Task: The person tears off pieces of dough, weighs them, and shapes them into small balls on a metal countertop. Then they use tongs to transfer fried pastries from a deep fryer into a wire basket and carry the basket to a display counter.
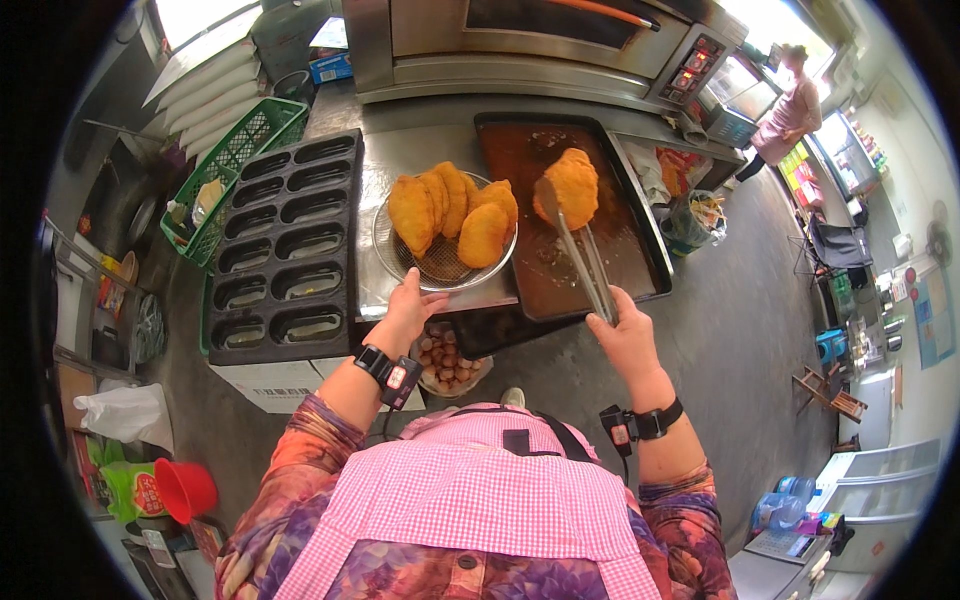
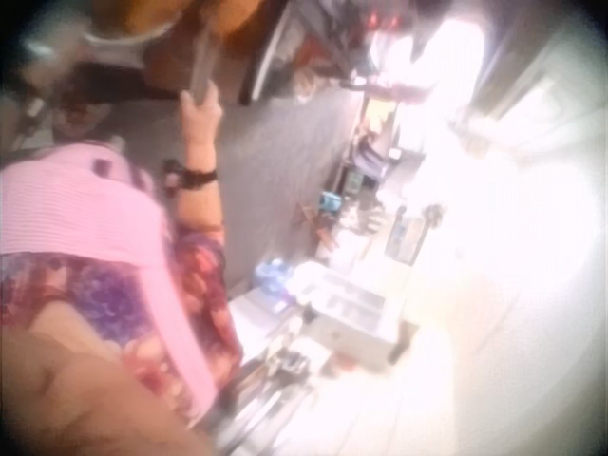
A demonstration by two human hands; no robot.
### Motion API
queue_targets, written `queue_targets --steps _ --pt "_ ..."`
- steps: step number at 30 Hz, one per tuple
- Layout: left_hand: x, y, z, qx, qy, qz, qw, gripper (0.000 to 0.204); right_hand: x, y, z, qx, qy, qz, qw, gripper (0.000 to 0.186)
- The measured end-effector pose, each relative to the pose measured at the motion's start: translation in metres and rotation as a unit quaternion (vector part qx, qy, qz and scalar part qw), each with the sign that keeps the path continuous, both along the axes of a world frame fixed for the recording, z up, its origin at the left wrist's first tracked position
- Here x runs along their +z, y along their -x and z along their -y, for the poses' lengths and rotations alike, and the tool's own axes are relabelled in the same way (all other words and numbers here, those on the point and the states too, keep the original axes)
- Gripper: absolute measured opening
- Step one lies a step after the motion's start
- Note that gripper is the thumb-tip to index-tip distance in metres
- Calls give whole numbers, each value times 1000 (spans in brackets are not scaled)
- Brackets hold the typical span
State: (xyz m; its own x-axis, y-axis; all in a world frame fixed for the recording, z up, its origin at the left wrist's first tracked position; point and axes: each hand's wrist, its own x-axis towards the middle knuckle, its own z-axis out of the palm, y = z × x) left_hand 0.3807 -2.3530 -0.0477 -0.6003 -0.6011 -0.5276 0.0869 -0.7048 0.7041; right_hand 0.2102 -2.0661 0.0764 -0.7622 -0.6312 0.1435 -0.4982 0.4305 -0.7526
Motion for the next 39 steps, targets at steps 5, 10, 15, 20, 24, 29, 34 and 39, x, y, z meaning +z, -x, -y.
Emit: queue_targets --steps 5,10,15,20,24,29,34,39 --pt "-5 -1 1 5 -3 -13 1000 59 -2 -24 32 92 6 22 995 51" --pt "-13 -4 3 -5 -13 -45 999 64 -8 -45 60 116 -60 94 987 49" --pt "-13 -5 2 -7 -17 -46 999 64 2 -54 76 130 -122 181 967 46" --pt "-10 -4 0 5 -11 -34 999 63 9 -52 96 133 -183 194 954 47" --pt "-12 -4 1 -8 3 -46 999 68 20 -46 100 123 -214 191 950 46" --pt "-18 -3 3 -15 -1 -51 999 68 34 -40 88 117 -230 208 944 47" --pt "-22 -2 4 -12 2 -46 999 68 42 -33 73 82 -214 210 950 46" --pt "-23 -3 4 -19 10 -56 998 68 46 -31 70 86 -174 209 958 44"
